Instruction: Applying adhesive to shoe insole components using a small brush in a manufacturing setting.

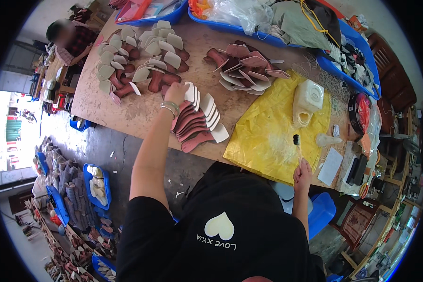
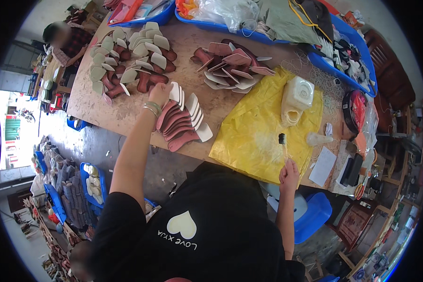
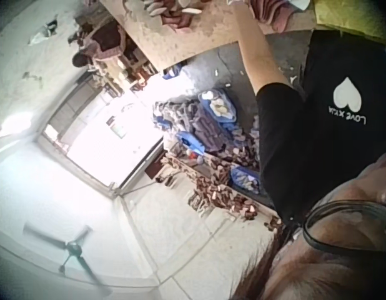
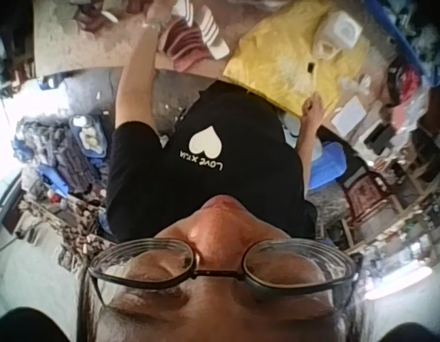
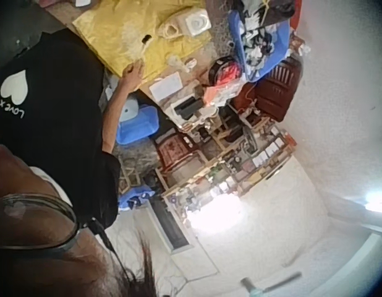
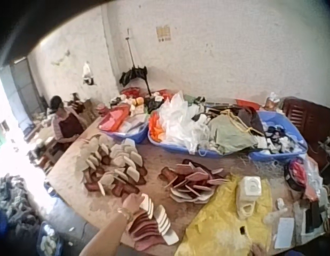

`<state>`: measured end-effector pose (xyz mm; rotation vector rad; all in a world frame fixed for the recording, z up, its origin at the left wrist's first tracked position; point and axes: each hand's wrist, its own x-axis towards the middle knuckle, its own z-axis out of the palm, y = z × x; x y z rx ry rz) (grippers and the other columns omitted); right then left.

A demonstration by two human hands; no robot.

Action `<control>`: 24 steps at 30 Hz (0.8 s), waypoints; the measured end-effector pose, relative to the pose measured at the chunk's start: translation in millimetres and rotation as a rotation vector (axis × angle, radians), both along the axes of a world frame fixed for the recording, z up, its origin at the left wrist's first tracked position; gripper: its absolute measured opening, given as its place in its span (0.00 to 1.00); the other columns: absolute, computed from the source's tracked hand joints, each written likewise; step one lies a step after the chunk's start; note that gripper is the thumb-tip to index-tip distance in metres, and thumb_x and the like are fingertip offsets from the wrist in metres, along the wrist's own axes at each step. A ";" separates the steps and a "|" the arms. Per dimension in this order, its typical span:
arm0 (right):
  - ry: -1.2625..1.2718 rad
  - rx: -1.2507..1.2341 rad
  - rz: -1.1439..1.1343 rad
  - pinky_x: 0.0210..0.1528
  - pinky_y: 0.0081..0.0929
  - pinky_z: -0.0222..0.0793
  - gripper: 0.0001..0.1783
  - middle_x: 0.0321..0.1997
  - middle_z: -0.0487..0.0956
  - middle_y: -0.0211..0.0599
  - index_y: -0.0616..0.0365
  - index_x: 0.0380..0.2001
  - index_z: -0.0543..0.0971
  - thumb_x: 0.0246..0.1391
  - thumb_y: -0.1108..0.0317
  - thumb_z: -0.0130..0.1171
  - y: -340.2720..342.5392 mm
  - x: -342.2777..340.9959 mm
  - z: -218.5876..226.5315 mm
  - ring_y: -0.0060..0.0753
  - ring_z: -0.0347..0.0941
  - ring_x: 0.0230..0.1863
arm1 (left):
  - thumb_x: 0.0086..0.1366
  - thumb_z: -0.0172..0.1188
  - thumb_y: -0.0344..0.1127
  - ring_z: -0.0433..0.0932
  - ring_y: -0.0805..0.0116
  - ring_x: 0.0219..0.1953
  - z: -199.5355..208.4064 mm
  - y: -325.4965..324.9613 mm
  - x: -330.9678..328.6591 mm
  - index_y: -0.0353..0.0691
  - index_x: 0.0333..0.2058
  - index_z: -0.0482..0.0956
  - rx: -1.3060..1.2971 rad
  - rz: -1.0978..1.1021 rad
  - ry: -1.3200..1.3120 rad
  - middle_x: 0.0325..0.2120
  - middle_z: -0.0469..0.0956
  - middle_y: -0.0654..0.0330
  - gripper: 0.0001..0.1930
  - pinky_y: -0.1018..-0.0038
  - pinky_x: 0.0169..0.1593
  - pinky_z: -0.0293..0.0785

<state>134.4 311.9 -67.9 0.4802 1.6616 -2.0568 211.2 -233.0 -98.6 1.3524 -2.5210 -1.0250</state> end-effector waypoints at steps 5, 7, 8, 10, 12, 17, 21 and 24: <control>0.052 0.100 0.136 0.09 0.14 0.39 0.09 0.11 0.59 0.20 0.57 0.38 0.73 0.58 0.64 0.52 -22.0 5.4 9.2 0.11 0.47 0.08 | 0.51 0.62 0.59 0.69 0.46 0.53 -72.1 -9.3 4.5 0.34 0.57 0.62 0.125 0.120 0.100 0.50 0.70 0.39 0.43 0.62 0.55 0.65; 0.052 0.096 0.080 0.09 0.15 0.39 0.09 0.11 0.59 0.19 0.57 0.39 0.73 0.58 0.64 0.53 -26.0 12.7 21.4 0.11 0.47 0.08 | 0.49 0.63 0.59 0.69 0.47 0.53 -70.6 -13.6 1.7 0.34 0.59 0.59 0.248 0.168 0.140 0.52 0.68 0.39 0.46 0.63 0.56 0.64; 0.029 0.078 0.140 0.09 0.15 0.38 0.10 0.10 0.59 0.19 0.57 0.39 0.73 0.58 0.64 0.53 -31.4 11.6 27.3 0.11 0.47 0.08 | 0.49 0.63 0.59 0.70 0.48 0.53 -96.6 -41.1 23.1 0.33 0.56 0.64 0.166 0.139 0.100 0.49 0.70 0.39 0.43 0.64 0.55 0.65; 0.038 0.077 0.047 0.09 0.15 0.38 0.10 0.10 0.59 0.19 0.57 0.40 0.73 0.58 0.64 0.53 -17.6 22.8 23.0 0.11 0.47 0.08 | 0.52 0.62 0.55 0.77 0.50 0.42 -81.4 -29.7 3.6 0.31 0.45 0.71 0.134 0.115 0.057 0.38 0.76 0.42 0.32 0.64 0.46 0.71; 0.001 0.097 0.032 0.10 0.16 0.39 0.10 0.10 0.59 0.19 0.56 0.40 0.74 0.57 0.63 0.55 -8.4 28.6 24.0 0.11 0.49 0.09 | 0.54 0.61 0.49 0.79 0.54 0.31 -73.8 -44.5 8.0 0.30 0.38 0.73 0.242 0.115 0.052 0.28 0.78 0.46 0.24 0.65 0.36 0.74; 0.086 0.324 -0.029 0.14 0.16 0.42 0.12 0.12 0.60 0.18 0.57 0.37 0.76 0.56 0.61 0.57 10.8 13.0 -4.1 0.10 0.51 0.12 | 0.54 0.60 0.41 0.78 0.63 0.20 -17.9 -23.4 40.9 0.30 0.32 0.73 0.222 -0.014 -0.022 0.19 0.76 0.52 0.17 0.69 0.26 0.73; 0.368 0.586 0.125 0.19 0.18 0.55 0.12 0.14 0.66 0.21 0.55 0.37 0.78 0.53 0.59 0.59 9.2 -41.2 -40.8 0.12 0.60 0.17 | 0.56 0.59 0.35 0.75 0.72 0.24 33.9 -14.9 100.7 0.32 0.33 0.73 -0.042 -0.369 -0.103 0.25 0.77 0.55 0.11 0.76 0.26 0.70; 0.461 0.733 0.175 0.23 0.24 0.61 0.14 0.16 0.70 0.27 0.51 0.38 0.79 0.52 0.57 0.58 6.1 -76.6 -42.2 0.21 0.67 0.19 | 0.58 0.57 0.30 0.74 0.75 0.28 156.3 56.9 106.7 0.33 0.44 0.71 0.241 -0.162 0.121 0.31 0.77 0.57 0.15 0.80 0.28 0.70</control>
